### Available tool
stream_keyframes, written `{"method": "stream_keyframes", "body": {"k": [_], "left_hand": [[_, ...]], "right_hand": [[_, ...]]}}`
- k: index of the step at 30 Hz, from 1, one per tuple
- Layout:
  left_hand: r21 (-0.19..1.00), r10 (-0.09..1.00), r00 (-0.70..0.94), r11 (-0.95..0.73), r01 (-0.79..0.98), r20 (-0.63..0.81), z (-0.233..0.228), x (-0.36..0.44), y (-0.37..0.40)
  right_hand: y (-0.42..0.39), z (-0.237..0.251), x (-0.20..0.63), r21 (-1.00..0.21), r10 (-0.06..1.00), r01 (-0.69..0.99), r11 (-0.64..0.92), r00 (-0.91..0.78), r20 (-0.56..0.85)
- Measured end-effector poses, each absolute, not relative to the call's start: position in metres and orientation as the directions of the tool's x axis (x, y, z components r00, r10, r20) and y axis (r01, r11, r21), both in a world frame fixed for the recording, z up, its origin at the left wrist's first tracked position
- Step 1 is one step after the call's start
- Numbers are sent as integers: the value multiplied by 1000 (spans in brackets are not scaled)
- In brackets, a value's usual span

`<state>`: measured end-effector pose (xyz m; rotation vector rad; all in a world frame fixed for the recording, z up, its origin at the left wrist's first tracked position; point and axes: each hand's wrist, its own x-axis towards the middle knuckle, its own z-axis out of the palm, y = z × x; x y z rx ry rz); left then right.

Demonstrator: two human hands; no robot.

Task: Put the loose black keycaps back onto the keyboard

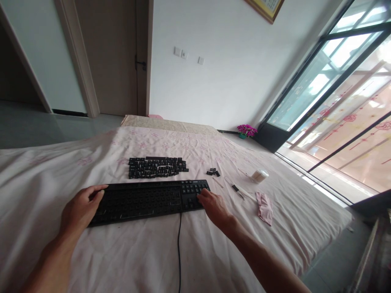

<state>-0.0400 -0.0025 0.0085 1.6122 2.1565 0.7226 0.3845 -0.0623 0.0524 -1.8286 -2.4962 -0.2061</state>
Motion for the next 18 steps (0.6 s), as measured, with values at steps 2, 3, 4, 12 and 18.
{"method": "stream_keyframes", "body": {"k": [2,3,4,12,18], "left_hand": [[587,956,-292,225,777,20,10,-39,-3],[588,956,-292,225,777,20,11,-39,-3],[589,956,-291,225,777,20,12,-39,-3],[597,955,-295,226,770,19,9,-40,-2],[603,954,-298,226,765,21,10,-39,-3]], "right_hand": [[-62,51,385,72,944,951,301,-307,119],[-62,51,385,70,944,952,299,-306,124],[-62,51,386,70,944,952,297,-304,130],[-63,51,387,110,925,934,340,-353,141],[-61,48,390,108,905,919,378,-392,166]]}}
